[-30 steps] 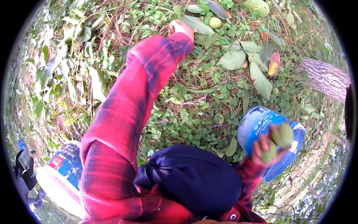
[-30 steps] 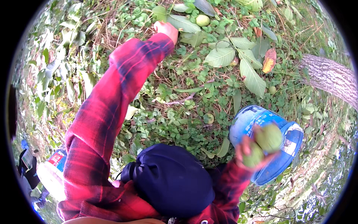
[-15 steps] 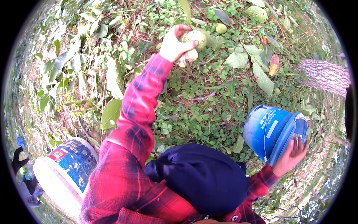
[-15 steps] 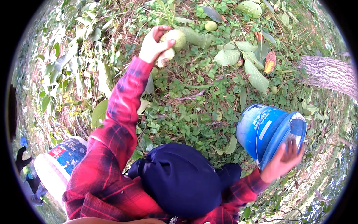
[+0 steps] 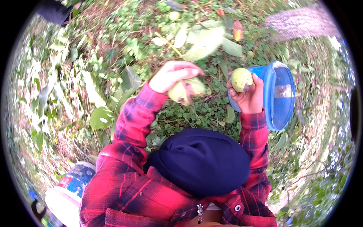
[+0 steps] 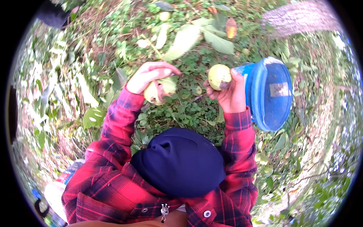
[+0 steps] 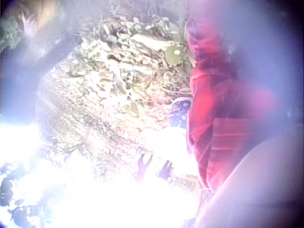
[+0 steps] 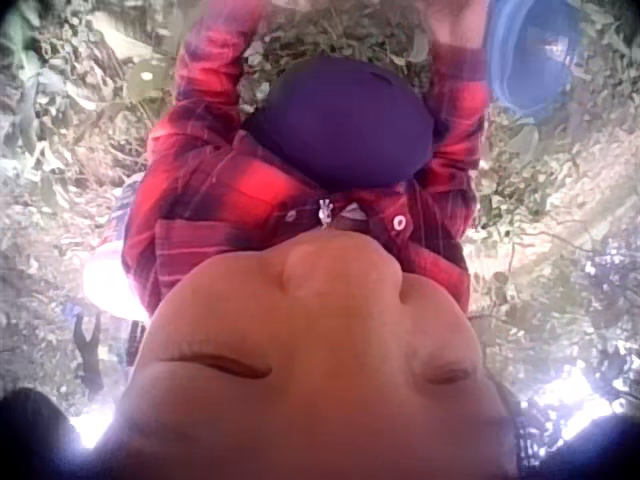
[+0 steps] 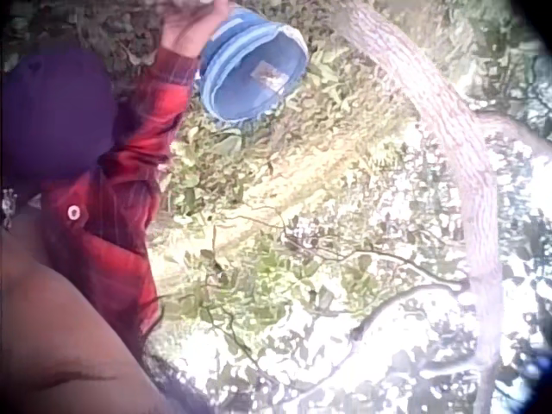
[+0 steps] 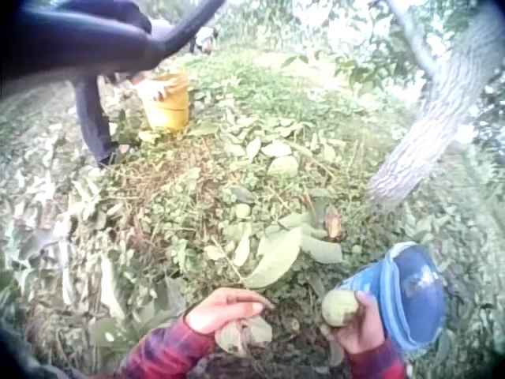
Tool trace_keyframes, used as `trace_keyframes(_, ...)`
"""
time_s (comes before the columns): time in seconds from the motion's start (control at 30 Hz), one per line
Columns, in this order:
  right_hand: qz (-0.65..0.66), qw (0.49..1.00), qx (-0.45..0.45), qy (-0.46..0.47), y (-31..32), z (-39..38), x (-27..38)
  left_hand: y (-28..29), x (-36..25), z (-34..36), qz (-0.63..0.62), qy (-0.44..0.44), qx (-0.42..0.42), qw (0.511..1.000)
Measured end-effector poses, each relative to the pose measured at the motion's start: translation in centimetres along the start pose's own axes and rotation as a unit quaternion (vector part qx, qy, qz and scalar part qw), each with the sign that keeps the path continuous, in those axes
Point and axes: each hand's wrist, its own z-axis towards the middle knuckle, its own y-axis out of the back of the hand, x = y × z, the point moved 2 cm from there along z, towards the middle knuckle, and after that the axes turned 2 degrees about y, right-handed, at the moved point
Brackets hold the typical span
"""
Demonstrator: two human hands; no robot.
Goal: The person picks up green-husked walnuts from the ground by hand and places them into blue and white buckets.
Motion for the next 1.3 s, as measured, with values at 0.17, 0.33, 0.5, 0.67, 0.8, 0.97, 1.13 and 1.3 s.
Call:
trace_keyframes(0.17, -0.019, 0.987, -0.132, 0.088, 2.1, -5.7, 2.1, 1.0, 2.6, 0.8, 0.731, 0.168, -0.129, 0.649)
trace_keyframes(0.33, 0.007, 0.977, -0.209, 0.048, 4.6, -11.2, 4.2, -5.7, 1.1, 2.4, 0.675, -0.087, -0.055, 0.730)
trace_keyframes(0.5, -0.141, 0.965, -0.215, -0.048, 5.0, -13.9, 4.0, -18.5, 1.8, 4.9, 0.135, -0.112, 0.242, 0.954)
trace_keyframes(0.67, -0.407, 0.878, -0.224, -0.112, 6.2, -16.0, 7.8, -21.6, 3.8, 7.9, 0.044, -0.025, 0.251, 0.967)
trace_keyframes(0.8, -0.718, 0.610, -0.325, 0.076, 12.3, -19.7, 11.5, -18.2, 4.8, 6.8, -0.023, 0.009, 0.180, 0.983)
trace_keyframes(0.97, -0.654, 0.714, -0.228, 0.097, 22.4, -18.9, 9.3, -6.1, -0.1, -3.2, 0.236, -0.142, -0.155, 0.949)
trace_keyframes(1.13, -0.729, 0.654, -0.187, 0.077, 22.8, -11.4, 11.3, 1.6, -6.5, -25.5, 0.472, -0.248, -0.679, 0.505)
trace_keyframes(1.3, -0.812, 0.567, -0.082, 0.115, 20.2, -6.7, 20.3, -2.7, -10.3, -45.6, 0.597, -0.071, -0.798, 0.050)
